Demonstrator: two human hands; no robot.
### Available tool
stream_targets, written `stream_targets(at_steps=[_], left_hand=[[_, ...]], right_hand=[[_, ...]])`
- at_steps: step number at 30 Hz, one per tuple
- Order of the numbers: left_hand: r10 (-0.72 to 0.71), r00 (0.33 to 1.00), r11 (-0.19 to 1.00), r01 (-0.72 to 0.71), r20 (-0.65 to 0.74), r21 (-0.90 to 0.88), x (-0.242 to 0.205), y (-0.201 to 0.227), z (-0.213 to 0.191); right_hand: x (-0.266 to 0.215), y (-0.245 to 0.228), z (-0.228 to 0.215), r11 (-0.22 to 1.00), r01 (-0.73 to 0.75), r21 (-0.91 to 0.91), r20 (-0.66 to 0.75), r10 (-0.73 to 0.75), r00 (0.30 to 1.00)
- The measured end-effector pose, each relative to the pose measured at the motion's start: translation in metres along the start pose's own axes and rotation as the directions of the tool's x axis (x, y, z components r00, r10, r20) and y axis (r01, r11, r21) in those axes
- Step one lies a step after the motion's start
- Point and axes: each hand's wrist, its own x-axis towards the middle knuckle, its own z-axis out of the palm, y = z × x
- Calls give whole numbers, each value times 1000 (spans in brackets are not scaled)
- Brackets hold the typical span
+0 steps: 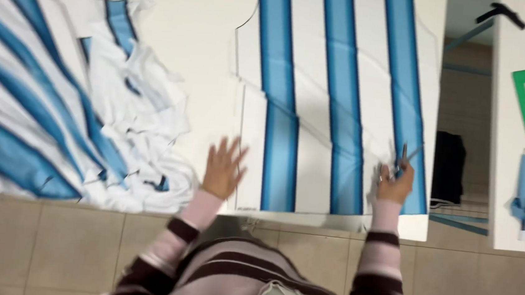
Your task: The person uses scissors to cut a large piece of blue and white striped fabric laid out on a white table. They follow a pre-drawn outline on the fabric, cutting along the lines to separate a pattern piece.
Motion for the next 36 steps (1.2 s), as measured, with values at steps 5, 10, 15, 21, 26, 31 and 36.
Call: stream_targets(at_steps=[5, 10, 15, 21, 26, 31, 36], left_hand=[[-77, 996, 997, 77, 51, -7, -101, 45, 6], [-157, 984, 987, 154, 84, 44, -135, 54, 11], [-341, 920, 930, 300, -194, -211, -110, 63, -17], [-422, 907, 879, 405, -14, -253, -106, 51, 7], [-530, 786, 339, 541, 318, -770, -121, 34, 30], [-488, 608, 95, 750, 627, -654, -105, 43, -5], [-461, 662, -18, 659, 591, -752, -131, 38, 13]], right_hand=[[-67, 11, -55, 990, -58, -132, 117, 74, 990], [-73, 26, -69, 979, 110, -171, 71, -99, 993], [-120, -10, -63, 822, -380, 424, 268, 287, 920], [-235, -111, -71, 631, -657, 413, 789, 113, 604], [-288, -131, -42, 616, -761, 204, 936, 104, 335], [-340, -116, 1, 555, -815, 164, 980, 2, 198], [-366, -129, -1, 529, -831, 172, 980, -10, 197]])
